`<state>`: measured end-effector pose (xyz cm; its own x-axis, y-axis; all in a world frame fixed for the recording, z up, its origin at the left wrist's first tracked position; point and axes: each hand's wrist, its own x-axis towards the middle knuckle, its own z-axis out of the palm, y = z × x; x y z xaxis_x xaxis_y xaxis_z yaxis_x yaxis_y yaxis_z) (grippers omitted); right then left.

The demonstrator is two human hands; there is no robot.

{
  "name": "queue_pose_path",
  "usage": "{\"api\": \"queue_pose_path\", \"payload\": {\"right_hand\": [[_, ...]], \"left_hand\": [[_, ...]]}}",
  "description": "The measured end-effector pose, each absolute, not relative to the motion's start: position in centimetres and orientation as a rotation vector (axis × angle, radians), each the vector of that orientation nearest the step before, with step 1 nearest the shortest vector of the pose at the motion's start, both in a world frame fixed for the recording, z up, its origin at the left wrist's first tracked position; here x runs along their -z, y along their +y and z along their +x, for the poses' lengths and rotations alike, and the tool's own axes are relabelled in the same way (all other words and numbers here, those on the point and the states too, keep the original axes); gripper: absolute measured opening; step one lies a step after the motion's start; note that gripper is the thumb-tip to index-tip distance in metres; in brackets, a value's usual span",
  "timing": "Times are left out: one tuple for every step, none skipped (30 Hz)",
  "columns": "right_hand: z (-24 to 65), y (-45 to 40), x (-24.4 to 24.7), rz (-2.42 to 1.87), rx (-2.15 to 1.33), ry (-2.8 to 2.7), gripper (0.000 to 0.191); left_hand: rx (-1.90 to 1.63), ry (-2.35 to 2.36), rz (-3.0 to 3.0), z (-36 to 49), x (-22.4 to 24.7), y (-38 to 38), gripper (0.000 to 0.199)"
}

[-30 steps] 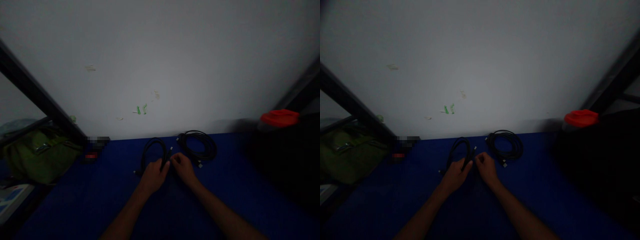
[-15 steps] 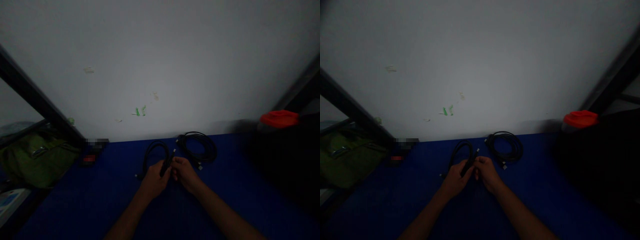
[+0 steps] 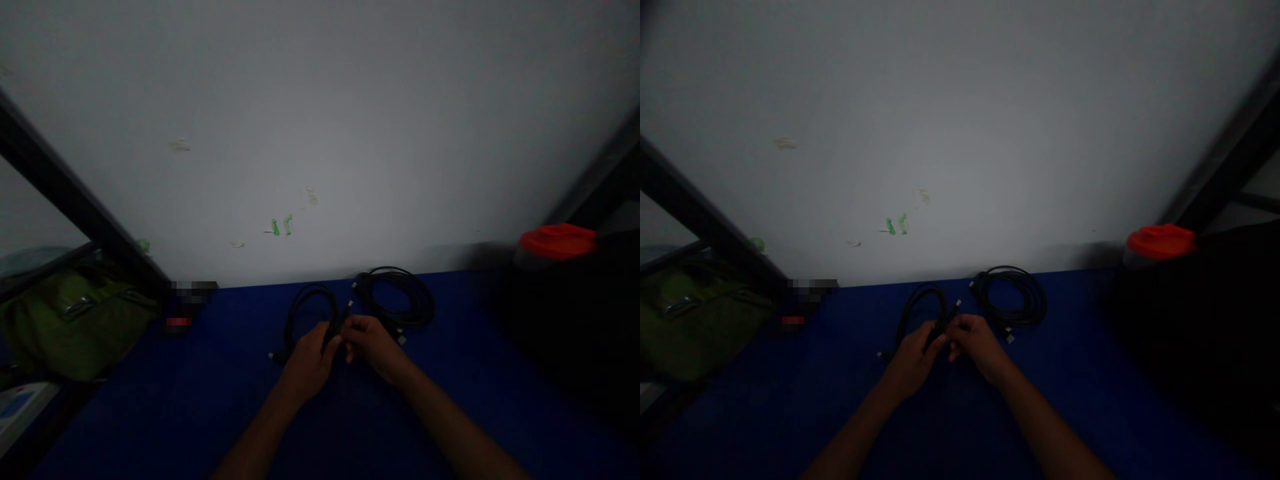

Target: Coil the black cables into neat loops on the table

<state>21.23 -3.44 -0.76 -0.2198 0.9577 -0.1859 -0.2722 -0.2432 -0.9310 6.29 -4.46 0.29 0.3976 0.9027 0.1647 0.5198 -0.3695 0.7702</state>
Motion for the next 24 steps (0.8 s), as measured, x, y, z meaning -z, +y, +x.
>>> {"api": "queue_pose_path", "payload": {"right_hand": [[21.2,-3.5,0.7,-1.064,-1.618,-1.024,0.022],[21.2,-3.5,0.5,-1.093,-1.596,-1.049,0.020],[21.2,-3.5,0.4,-1.119,-1.574,-1.075,0.019],[21.3,-3.6,0.3,-1.143,-1.557,-1.099,0.018],[21.3,-3.6,0.1,-1.164,-1.541,-1.119,0.017],[21.3,-3.6,0.1,-1.180,-1.532,-1.136,0.016],[21.3,-3.6,0.0,-1.190,-1.525,-1.149,0.016],[21.3,-3.6,0.0,-1.194,-1.521,-1.159,0.015],[21.3,-3.6,0.1,-1.195,-1.518,-1.170,0.015],[21.3,-3.6,0.1,-1.200,-1.514,-1.185,0.015],[21.3,-3.5,0.2,-1.212,-1.505,-1.209,0.015],[21.3,-3.5,0.3,-1.229,-1.488,-1.249,0.015],[21.4,-3.5,0.4,-1.251,-1.462,-1.303,0.014],[21.4,-3.6,0.4,-1.275,-1.419,-1.377,0.014],[21.5,-3.7,0.3,-1.298,-1.342,-1.470,0.013],[21.6,-3.8,0.2,-1.317,-1.224,-1.574,0.012],[21.7,-3.9,0.1,-1.331,-1.065,-1.675,0.012],[21.7,-4.0,-0.1,-1.335,-0.883,-1.758,0.012],[21.8,-4.1,-0.2,-1.327,-0.700,-1.818,0.011],[21.9,-4.2,-0.3,-1.303,-0.543,-1.863,0.011],[21.9,-4.3,-0.3,-1.272,-0.431,-1.895,0.011],[21.9,-4.4,-0.3,-1.241,-0.367,-1.925,0.013],[21.8,-4.4,-0.2,-1.215,-0.334,-1.958,0.016],[21.7,-4.3,0.0,-1.196,-0.324,-1.994,0.019]], "left_hand": [[-0.781,1.215,2.029,6.3,-0.3,-4.5,0.030],[-0.777,1.219,2.030,6.3,-0.3,-4.5,0.030],[-0.770,1.220,2.031,6.3,-0.3,-4.5,0.030],[-0.761,1.217,2.033,6.3,-0.4,-4.5,0.030],[-0.750,1.214,2.033,6.2,-0.4,-4.5,0.031],[-0.741,1.218,2.033,6.2,-0.4,-4.5,0.031],[-0.733,1.226,2.033,6.2,-0.4,-4.5,0.031],[-0.725,1.235,2.037,6.2,-0.4,-4.5,0.031],[-0.716,1.245,2.044,6.2,-0.4,-4.5,0.031],[-0.704,1.255,2.057,6.2,-0.4,-4.5,0.031],[-0.692,1.263,2.075,6.1,-0.3,-4.5,0.030],[-0.677,1.268,2.099,6.1,-0.2,-4.5,0.029],[-0.661,1.276,2.129,6.1,-0.1,-4.4,0.029],[-0.642,1.292,2.164,6.1,0.0,-4.4,0.029],[-0.620,1.314,2.199,6.1,0.1,-4.3,0.030],[-0.598,1.341,2.231,6.0,0.2,-4.2,0.031],[-0.577,1.370,2.258,6.0,0.3,-4.1,0.032],[-0.555,1.397,2.280,5.9,0.3,-4.0,0.033],[-0.531,1.423,2.297,5.9,0.4,-4.0,0.032],[-0.503,1.445,2.311,5.9,0.4,-3.9,0.031],[-0.471,1.463,2.326,5.8,0.4,-3.9,0.030],[-0.434,1.480,2.339,5.8,0.4,-3.9,0.029],[-0.395,1.491,2.347,5.9,0.4,-4.0,0.028],[-0.363,1.494,2.353,5.9,0.4,-4.0,0.026]]}}
